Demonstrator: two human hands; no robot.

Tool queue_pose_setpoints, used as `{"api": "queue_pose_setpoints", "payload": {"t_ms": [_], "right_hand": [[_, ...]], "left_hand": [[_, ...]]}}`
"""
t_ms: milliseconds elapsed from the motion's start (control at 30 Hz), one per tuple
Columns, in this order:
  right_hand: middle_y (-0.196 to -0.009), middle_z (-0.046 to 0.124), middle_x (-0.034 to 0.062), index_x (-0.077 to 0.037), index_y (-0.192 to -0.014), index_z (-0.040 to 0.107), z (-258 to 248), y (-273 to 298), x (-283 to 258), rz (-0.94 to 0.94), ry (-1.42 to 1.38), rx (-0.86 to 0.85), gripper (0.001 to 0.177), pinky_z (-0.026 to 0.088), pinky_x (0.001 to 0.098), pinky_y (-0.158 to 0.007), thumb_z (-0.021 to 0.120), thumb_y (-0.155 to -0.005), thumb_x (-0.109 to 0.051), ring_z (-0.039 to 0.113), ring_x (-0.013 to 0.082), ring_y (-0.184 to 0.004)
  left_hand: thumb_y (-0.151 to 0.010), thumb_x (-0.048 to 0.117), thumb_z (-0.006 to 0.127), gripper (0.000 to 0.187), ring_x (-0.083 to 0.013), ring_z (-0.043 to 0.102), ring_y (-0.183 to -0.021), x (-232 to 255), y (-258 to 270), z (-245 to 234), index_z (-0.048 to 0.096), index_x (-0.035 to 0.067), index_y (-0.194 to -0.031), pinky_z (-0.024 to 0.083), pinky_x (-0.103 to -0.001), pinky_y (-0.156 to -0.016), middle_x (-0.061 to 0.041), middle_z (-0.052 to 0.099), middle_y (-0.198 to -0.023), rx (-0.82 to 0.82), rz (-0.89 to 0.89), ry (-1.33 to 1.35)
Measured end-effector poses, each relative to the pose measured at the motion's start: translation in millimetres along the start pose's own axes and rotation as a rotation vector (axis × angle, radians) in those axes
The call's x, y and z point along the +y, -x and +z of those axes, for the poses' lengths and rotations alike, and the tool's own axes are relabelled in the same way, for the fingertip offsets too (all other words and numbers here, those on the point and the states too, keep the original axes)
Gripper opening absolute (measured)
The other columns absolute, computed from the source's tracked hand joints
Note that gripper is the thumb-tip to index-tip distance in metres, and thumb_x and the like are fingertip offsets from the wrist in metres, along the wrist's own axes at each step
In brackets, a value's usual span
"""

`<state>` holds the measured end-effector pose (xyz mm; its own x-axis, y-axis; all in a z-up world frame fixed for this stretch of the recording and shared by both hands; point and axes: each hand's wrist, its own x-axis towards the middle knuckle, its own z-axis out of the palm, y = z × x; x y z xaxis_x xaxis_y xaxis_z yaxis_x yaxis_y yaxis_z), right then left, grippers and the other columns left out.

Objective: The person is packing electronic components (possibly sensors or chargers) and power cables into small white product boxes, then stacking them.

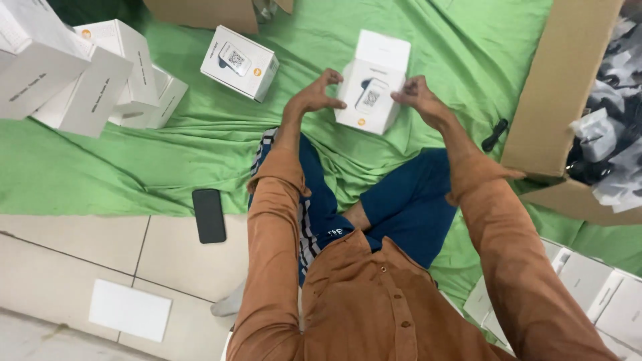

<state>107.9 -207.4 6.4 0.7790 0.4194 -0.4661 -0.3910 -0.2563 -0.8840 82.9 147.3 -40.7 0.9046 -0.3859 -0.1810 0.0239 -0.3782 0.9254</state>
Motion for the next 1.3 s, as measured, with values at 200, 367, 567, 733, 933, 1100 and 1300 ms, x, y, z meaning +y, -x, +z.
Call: {"api": "queue_pose_setpoints", "payload": {"t_ms": [200,367,567,733,933,1100,1300], "right_hand": [[-0.121,0.07,0.0221,0.003,-0.143,0.037,26,112,-31,0.064,0.151,0.353,0.081,0.056,0.0353,-0.094,0.082,-0.082,-0.025,0.072,0.0266,-0.106],[-0.115,0.074,0.0166,0.003,-0.126,0.062,90,178,-28,-0.039,0.07,0.555,0.047,0.056,0.0339,-0.088,0.079,-0.089,-0.019,0.073,0.023,-0.101],[-0.134,0.061,0.0236,0.001,-0.12,0.07,136,214,-15,-0.389,0.339,0.759,0.028,0.05,0.0422,-0.105,0.072,-0.095,-0.013,0.062,0.0332,-0.121],[-0.162,0.027,0.0266,0.003,-0.112,0.074,161,233,-42,-0.618,0.626,0.66,0.029,0.032,0.0506,-0.119,0.069,-0.088,-0.011,0.035,0.05,-0.142],[-0.169,0.038,0.018,0.004,-0.107,0.074,152,224,-57,-0.438,0.092,-0.062,0.034,0.025,0.0428,-0.126,0.049,-0.108,-0.018,0.035,0.0318,-0.154],[-0.135,0.07,0.0112,-0.004,-0.12,0.071,102,202,-44,-0.43,0.353,0.413,0.025,0.052,0.0446,-0.108,0.063,-0.101,-0.018,0.065,0.0307,-0.121],[-0.131,0.062,0.0234,-0.002,-0.108,0.075,53,184,-11,-0.638,1.141,0.41,0.045,0.05,0.0572,-0.089,0.077,-0.066,-0.016,0.049,0.049,-0.121]], "left_hand": [[-0.089,0.011,0.077,0.026,-0.0422,0.063,-0.127,32,-4,106,0.067,0.01,-0.113,0.049,-0.043,-0.105,-0.02,0.062,-0.136,0.874,0.146,-0.216],[-0.102,0.004,0.058,0.032,-0.0354,0.068,-0.129,28,14,148,0.07,0.016,-0.129,0.053,-0.038,-0.112,-0.015,0.07,-0.134,0.781,0.041,-0.014],[-0.067,0.01,0.08,0.11,-0.0519,0.03,-0.145,84,91,147,0.021,0.005,-0.16,0.032,-0.05,-0.118,-0.033,0.033,-0.156,0.449,0.283,-0.205],[-0.058,0.034,0.1,0.144,-0.0501,0.016,-0.144,85,123,163,0.003,-0.009,-0.155,0.026,-0.052,-0.114,-0.039,0.012,-0.156,0.364,0.468,-0.059],[-0.103,0.019,0.077,0.05,-0.0252,0.068,-0.134,-96,102,242,0.063,0.006,-0.149,0.052,-0.035,-0.111,-0.012,0.072,-0.14,0.288,0.526,-0.277],[-0.093,0.027,0.079,0.044,-0.0275,0.069,-0.109,-30,91,215,0.07,-0.001,-0.126,0.052,-0.04,-0.095,-0.016,0.075,-0.123,0.443,-0.114,0.334],[-0.09,0.025,0.082,0.046,-0.0227,0.062,-0.118,80,124,184,0.069,-0.002,-0.124,0.051,-0.034,-0.099,-0.01,0.068,-0.127,0.324,-0.029,0.58]]}}
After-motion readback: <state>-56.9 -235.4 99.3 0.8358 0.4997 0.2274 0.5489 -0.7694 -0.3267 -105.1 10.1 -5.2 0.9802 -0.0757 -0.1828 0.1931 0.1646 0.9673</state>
